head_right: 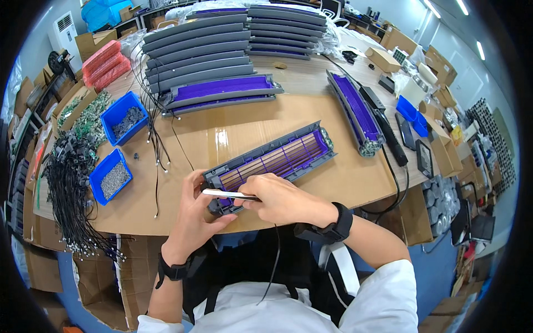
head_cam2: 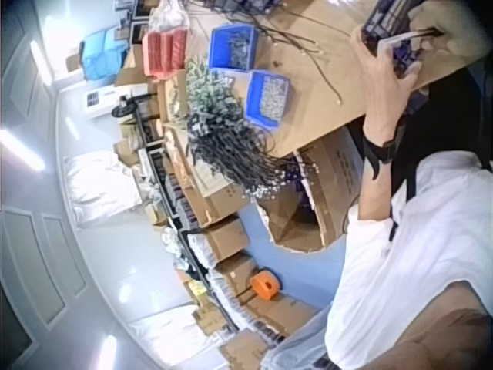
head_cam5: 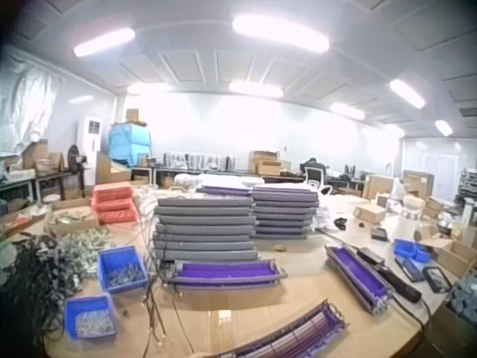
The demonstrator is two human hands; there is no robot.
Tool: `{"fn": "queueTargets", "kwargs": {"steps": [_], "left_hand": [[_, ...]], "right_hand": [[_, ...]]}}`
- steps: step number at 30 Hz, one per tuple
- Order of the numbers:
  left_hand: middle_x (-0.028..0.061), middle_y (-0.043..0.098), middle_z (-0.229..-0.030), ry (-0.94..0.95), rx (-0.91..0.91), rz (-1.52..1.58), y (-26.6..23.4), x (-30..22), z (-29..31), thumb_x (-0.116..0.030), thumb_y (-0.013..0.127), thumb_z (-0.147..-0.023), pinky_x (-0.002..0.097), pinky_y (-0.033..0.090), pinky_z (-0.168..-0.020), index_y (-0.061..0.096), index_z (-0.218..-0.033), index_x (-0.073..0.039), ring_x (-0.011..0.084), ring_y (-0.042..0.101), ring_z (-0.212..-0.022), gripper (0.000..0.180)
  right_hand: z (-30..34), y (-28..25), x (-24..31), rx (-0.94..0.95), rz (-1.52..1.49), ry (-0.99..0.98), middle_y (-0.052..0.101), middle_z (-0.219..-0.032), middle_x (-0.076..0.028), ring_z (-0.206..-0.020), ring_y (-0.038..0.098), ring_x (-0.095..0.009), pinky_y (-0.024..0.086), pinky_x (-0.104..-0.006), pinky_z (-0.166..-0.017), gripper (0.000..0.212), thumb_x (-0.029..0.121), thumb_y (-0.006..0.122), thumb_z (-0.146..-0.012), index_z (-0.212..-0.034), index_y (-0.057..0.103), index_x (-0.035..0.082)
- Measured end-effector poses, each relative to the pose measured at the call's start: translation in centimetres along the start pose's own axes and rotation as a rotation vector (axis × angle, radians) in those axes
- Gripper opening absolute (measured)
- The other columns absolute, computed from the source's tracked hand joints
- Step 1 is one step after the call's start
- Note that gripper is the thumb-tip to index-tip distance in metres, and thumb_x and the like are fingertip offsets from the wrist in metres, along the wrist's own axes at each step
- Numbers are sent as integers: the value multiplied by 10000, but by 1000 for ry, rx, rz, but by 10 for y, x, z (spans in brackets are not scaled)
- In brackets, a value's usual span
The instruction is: The person uses a handheld scanner to scan a barcode on a purple electronic component, then uses a screwdriver to tighten screws on the component's circuit board. They repeat this process for multiple units, stacking the finished components on the table.
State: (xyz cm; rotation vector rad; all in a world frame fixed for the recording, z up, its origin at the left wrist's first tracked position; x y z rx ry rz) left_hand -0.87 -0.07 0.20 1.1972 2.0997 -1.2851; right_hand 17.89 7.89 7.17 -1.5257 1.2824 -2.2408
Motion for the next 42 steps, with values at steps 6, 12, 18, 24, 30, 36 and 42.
{"fn": "queueTargets", "kwargs": {"steps": [6, 12, 18, 24, 30, 36, 42], "left_hand": [[199, 346, -1334, 37, 25, -22, 1, -2, -4, -91, 870, -672, 456, 444, -1010, 589, -1074, -38, 398, 467, -1206, 494], [199, 343, -1332, 33, 17, -23, 1, 2, -1, -102, 872, -673, 470, 442, -1012, 586, -1097, -49, 406, 462, -1206, 514], [199, 348, -1322, 44, 22, -4, 1, 2, -3, -96, 869, -672, 480, 438, -1016, 596, -1076, -51, 412, 450, -1221, 490], [184, 352, -1316, 10, 5, 16, 1, 3, 0, -85, 868, -662, 476, 441, -1016, 624, -1043, -49, 399, 451, -1233, 453], [161, 362, -1304, -14, 6, 19, 2, -1, -3, -68, 866, -654, 458, 446, -1019, 648, -1011, -59, 365, 464, -1241, 418], [162, 368, -1304, -6, 11, 17, 0, 0, -2, -72, 868, -654, 456, 440, -1023, 646, -1023, -57, 364, 461, -1243, 431], [169, 368, -1305, 2, -7, 37, 1, 1, -2, -80, 870, -652, 460, 438, -1023, 631, -1049, -65, 372, 457, -1233, 463]], "right_hand": [[8, 0, 5, -29, -56, 86, 629, -780, -292, -758, 649, -418, 476, -438, -664, 168, 42, 612, -839, -921, 664, -94], [9, -1, 15, -65, -33, 111, 627, -766, -290, -729, 641, -430, 477, -446, -635, 147, 44, 628, -827, -866, 640, -97], [13, 9, 19, -107, -129, 131, 622, -767, -268, -770, 637, -434, 474, -445, -659, 138, 40, 667, -816, -796, 603, -81], [16, 12, 15, -153, -38, 108, 621, -812, -234, -790, 619, -415, 467, -468, -682, 119, 32, 671, -812, -855, 619, -66], [22, 22, 16, -225, 138, -9, 600, -866, -175, -819, 607, -388, 473, -468, -694, 113, 17, 658, -811, -912, 648, -31], [17, 13, 19, -69, -79, 221, 595, -856, -184, -811, 603, -393, 468, -461, -683, 119, 21, 670, -802, -903, 643, -36], [20, 22, 12, -258, 39, 4, 610, -820, -192, -780, 610, -407, 474, -454, -676, 125, 39, 694, -795, -882, 651, -39]]}}
Point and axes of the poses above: each hand's wrist, its own z-axis away from the middle knuckle, its own y-axis out of the palm, x = y × z, the point moved 1 cm from there along -z, towards the middle knuckle
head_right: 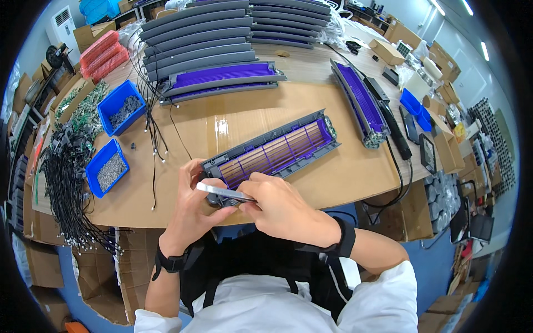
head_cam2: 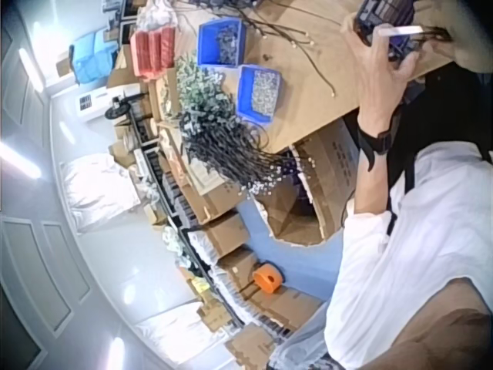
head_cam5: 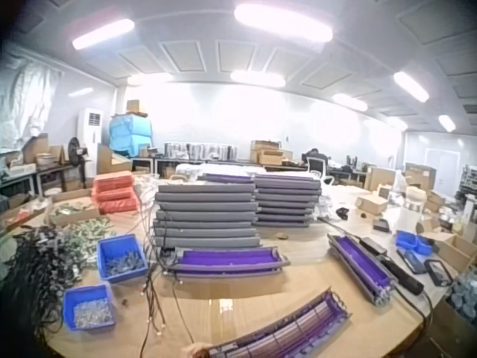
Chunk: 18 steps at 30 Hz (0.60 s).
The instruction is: The person uses a handheld scanner to scan a barcode on a purple electronic component, then uses a screwdriver to tighten screws on the component's circuit board. They repeat this process for multiple units, stacking the finished components on the table.
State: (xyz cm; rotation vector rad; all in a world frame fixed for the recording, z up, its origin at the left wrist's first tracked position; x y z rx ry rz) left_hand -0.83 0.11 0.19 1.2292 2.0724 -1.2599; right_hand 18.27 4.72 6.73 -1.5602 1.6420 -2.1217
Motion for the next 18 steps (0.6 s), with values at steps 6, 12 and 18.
{"fn": "queueTargets", "kwargs": {"steps": [6, 12, 18], "left_hand": [[180, 363, -1301, 18, 14, -13, -2, -1, -1, -80, 870, -653, 464, 444, -1017, 612, -1093, -99, 395, 456, -1216, 510], [176, 366, -1301, 26, -2, -9, 0, 3, 1, -74, 870, -650, 467, 446, -1009, 606, -1118, -108, 394, 462, -1211, 539], [174, 371, -1286, 17, -13, 17, 1, 1, -1, -73, 872, -649, 458, 446, -997, 602, -1128, -117, 393, 468, -1192, 552]], "right_hand": [[3, 0, 7, -69, -16, 30, 616, -784, -190, -724, 620, -357, 472, -424, -649, 130, 66, 703, -806, -861, 647, -38], [-2, -3, 2, 187, -406, 387, 623, -722, -212, -625, 579, -251, 458, -359, -606, 193, 115, 707, -834, -850, 627, -60], [11, 12, 1, -196, -34, -75, 562, -789, -137, -636, 599, -301, 471, -387, -574, 108, 3, 641, -818, -924, 638, -21]]}}
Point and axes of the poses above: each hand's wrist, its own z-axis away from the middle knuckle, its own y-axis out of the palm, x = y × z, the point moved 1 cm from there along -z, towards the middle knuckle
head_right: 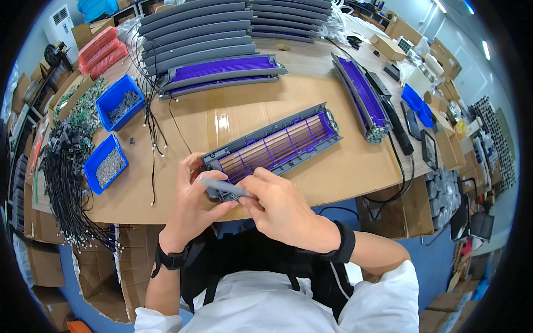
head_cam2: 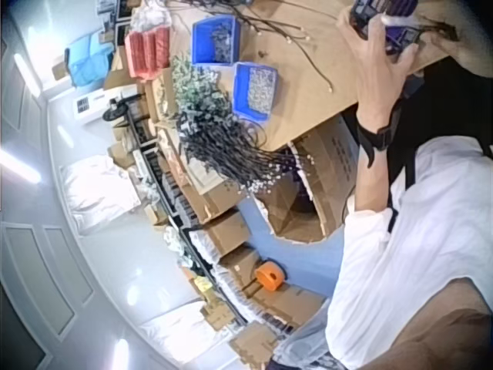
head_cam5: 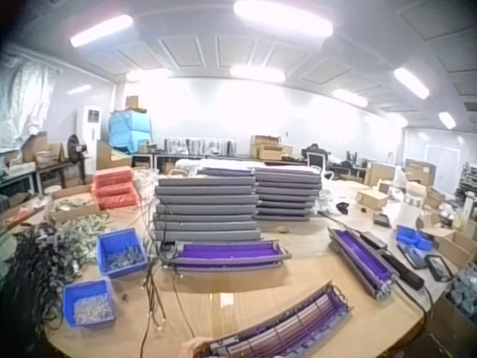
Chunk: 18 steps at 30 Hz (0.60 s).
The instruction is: The person uses a handheld scanner to scan a barcode on a purple electronic component, then uses a screwdriver to tighten screws on the component's circuit board. They repeat this process for multiple units, stacking the finished components on the table.
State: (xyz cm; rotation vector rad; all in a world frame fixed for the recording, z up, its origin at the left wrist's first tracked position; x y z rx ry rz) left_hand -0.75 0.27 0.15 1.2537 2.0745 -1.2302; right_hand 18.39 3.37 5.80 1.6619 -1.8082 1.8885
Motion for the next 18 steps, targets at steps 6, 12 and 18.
{"fn": "queueTargets", "kwargs": {"steps": [6, 12, 18], "left_hand": [[172, 372, -1285, 7, 2, 23, 0, 3, 2, -62, 872, -652, 447, 446, -989, 622, -1075, -107, 386, 471, -1180, 493], [159, 374, -1294, 6, 18, -12, -1, 2, 1, -73, 873, -660, 447, 446, -996, 642, -988, -87, 372, 470, -1202, 402], [166, 375, -1315, -33, 11, 7, -1, 1, 1, -96, 880, -660, 453, 455, -994, 652, -966, -77, 380, 471, -1211, 382]], "right_hand": [[5, 7, 1, -9, 397, -224, 519, -866, -101, -656, 628, -280, 503, -389, -545, 307, -29, 676, -724, -1022, 682, 46], [-3, 0, -10, 77, 384, -191, 535, -843, -85, -692, 641, -289, 506, -401, -580, 272, -13, 692, -719, -975, 721, 73], [-21, -8, -20, 169, 144, -49, 623, -792, -132, -753, 634, -355, 495, -436, -643, 174, -8, 670, -751, -901, 742, 42]]}}
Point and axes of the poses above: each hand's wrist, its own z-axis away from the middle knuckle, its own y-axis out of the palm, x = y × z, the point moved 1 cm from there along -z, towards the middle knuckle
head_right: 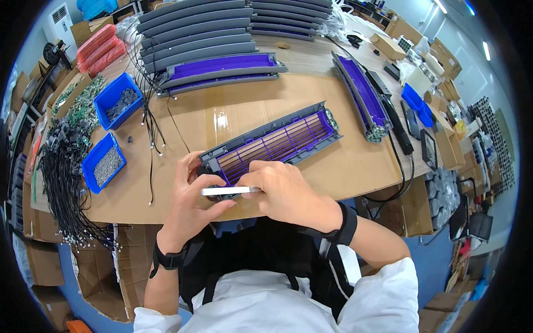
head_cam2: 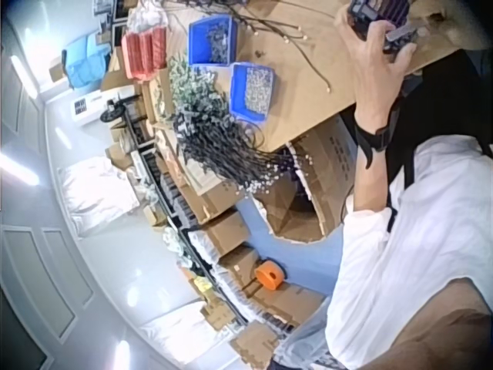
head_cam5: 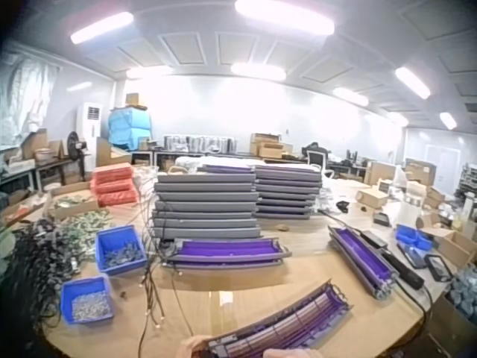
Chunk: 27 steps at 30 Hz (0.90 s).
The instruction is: The person uses a handheld scanner to scan a barcode on a purple electronic component, then uses a screwdriver to tighten screws on the component's circuit board. They repeat this process for multiple units, stacking the finished components on the table.
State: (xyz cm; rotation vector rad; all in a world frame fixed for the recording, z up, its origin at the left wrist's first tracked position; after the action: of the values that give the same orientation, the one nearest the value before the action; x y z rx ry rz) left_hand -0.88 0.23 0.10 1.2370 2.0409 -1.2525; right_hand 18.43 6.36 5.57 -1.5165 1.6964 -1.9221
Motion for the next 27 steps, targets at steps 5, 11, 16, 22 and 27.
{"fn": "queueTargets", "kwargs": {"steps": [5, 11, 16, 22, 27], "left_hand": [[174, 379, -1354, 20, -12, -9, 2, 5, 1, -116, 885, -664, 450, 464, -995, 669, -934, -66, 376, 492, -1202, 350], [192, 386, -1380, 55, -32, -17, 2, 6, 1, -134, 894, -656, 461, 464, -1006, 685, -923, -65, 389, 496, -1216, 346], [202, 389, -1387, 67, -17, -23, 3, 10, 2, -124, 893, -650, 464, 463, -1007, 695, -971, -76, 395, 491, -1233, 380], [207, 387, -1388, 74, -1, -39, 2, 8, 0, -92, 878, -650, 467, 462, -1010, 708, -996, -81, 404, 485, -1244, 386], [223, 368, -1394, 47, 17, -64, 1, 1, -2, -76, 870, -647, 472, 453, -1021, 727, -926, -62, 418, 474, -1248, 313]], "right_hand": [[-11, -5, -1, 118, -59, 85, 651, -778, -190, -765, 631, -391, 483, -457, -659, 127, 1, 646, -759, -854, 730, 5], [-18, -5, -2, 213, -59, 132, 630, -802, -201, -746, 597, -394, 443, -441, -642, 130, 10, 648, -765, -882, 681, -34], [-20, -9, 1, 197, -95, 148, 633, -755, -241, -770, 626, -422, 468, -471, -660, 118, -8, 596, -767, -852, 675, -28], [-21, -11, -5, 236, -141, 153, 630, -751, -246, -774, 626, -423, 464, -469, -661, 110, -12, 596, -763, -842, 671, -29], [-20, -13, -6, 217, 5, -48, 627, -785, -206, -746, 626, -412, 483, -467, -645, 137, -10, 637, -745, -866, 698, 2]]}}
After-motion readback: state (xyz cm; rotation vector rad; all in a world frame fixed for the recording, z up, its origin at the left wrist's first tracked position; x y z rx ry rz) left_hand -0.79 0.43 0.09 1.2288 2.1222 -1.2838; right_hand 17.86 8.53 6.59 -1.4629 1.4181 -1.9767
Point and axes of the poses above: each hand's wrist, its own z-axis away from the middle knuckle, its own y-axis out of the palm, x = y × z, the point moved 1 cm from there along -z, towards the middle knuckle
